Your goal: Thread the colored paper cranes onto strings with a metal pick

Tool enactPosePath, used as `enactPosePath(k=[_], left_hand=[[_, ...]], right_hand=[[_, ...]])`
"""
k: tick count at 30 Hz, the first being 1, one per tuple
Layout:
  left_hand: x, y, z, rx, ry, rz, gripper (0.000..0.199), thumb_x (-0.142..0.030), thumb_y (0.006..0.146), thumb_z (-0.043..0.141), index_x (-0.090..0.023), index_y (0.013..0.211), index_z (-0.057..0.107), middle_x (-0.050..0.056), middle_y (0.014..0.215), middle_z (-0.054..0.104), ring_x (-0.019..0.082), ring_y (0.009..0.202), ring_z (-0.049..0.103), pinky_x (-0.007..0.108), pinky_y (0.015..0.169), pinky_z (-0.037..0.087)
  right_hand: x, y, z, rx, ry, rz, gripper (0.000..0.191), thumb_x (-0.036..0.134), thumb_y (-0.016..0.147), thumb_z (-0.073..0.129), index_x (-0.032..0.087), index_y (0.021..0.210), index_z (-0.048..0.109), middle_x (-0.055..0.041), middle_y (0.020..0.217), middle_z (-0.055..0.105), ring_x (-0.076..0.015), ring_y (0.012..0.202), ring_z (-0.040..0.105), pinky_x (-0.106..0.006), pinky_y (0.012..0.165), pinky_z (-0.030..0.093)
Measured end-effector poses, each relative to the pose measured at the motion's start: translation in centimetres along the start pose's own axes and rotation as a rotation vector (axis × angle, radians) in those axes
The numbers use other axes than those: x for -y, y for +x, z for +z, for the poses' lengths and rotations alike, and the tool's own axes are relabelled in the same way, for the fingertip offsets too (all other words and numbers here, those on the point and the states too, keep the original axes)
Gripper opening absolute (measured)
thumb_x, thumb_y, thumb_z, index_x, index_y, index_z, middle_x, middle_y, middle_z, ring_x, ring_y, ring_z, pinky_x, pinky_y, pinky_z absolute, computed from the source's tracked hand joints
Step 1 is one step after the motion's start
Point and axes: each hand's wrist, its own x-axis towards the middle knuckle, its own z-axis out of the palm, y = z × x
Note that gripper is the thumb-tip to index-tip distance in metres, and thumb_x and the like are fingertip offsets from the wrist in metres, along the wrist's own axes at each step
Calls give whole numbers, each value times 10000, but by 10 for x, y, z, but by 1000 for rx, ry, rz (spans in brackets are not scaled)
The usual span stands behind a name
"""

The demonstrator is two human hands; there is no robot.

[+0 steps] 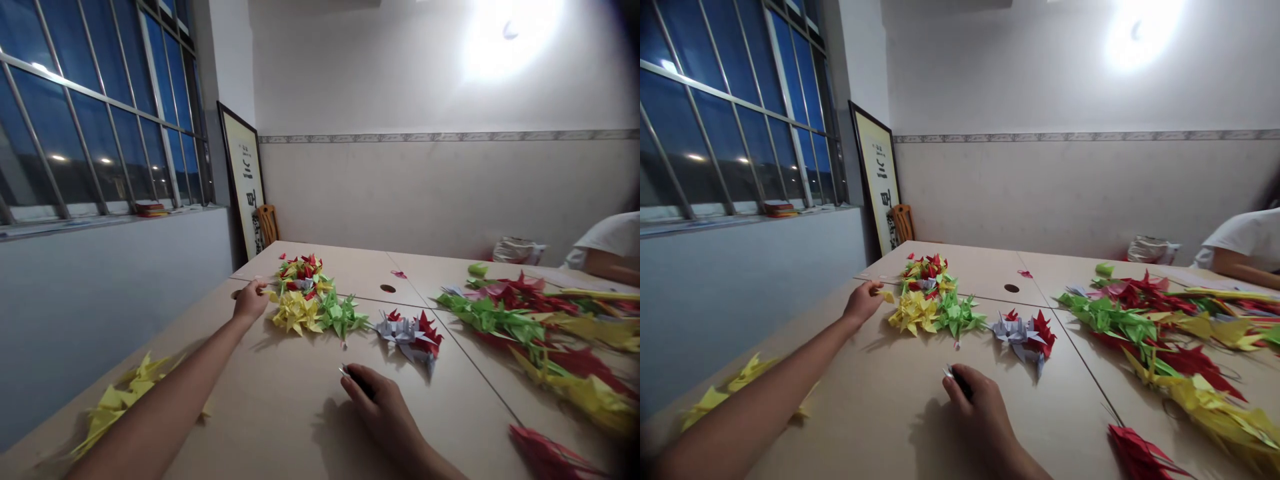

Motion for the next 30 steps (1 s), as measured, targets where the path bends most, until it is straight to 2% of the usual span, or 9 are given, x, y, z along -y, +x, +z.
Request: enactPosePath(k=[4,7,11,16,18,20,24,27,30], left_hand=[[15,6,7,108,105,-2,312,-148,618,521,-118,926,565,58,757,644,174,713,594,250,649,433],[12,9,-7,196,174,70,319,-186,630,516,-127,939,569,66,831,640,179,784,584,249,687,422],[13,17,-63,386,291,113,363,-237,623,526,-159,974,574,52,945,622,171,841,557,234,728,402],[40,7,-148,715,467,-65,395,-304,540,595,-169,910,627,34,798,657,153,664,559,225,595,410],[51,-5,-172,785,521,-135,408,-328,541,590,-170,916,630,41,777,660,148,624,550,224,556,404],[60,-17,-185,822,560,-171,426,-354,558,572,-176,942,622,46,773,659,146,603,542,222,526,396],[70,-30,-185,828,621,-140,387,-355,569,552,-177,901,637,44,794,657,143,631,539,220,553,392],[77,-33,-171,813,673,-86,282,-285,536,547,-158,762,658,34,731,652,140,625,528,221,575,382],[82,-36,-156,808,713,-57,198,-211,510,504,-149,636,643,17,612,623,129,545,491,219,521,354]], right_hand=[[-4,1,1,-2,2,-21,274,356,797,451,162,835,640,-37,753,672,-193,688,596,-253,629,435],[-6,1,2,3,-5,-19,278,356,800,452,160,852,643,-44,780,680,-202,706,606,-267,641,446],[-9,-1,3,5,8,4,319,388,783,468,156,907,648,-70,874,689,-229,787,621,-307,704,466],[-17,-1,4,11,-77,59,382,453,737,497,170,941,652,-84,972,673,-268,883,609,-339,758,472],[-20,0,4,40,-98,59,390,470,735,492,179,939,651,-77,971,674,-267,880,612,-332,750,477],[-20,0,4,56,-112,54,393,479,739,482,185,939,650,-71,971,675,-263,881,613,-319,740,481],[-16,-2,2,46,-132,56,405,474,751,467,172,955,643,-75,978,672,-257,892,609,-308,749,477],[-12,-3,2,48,-139,38,395,450,767,458,157,959,641,-82,973,673,-254,889,609,-311,764,466],[-9,-4,2,49,-131,3,378,429,783,448,152,953,641,-79,935,683,-244,841,621,-302,730,467]])
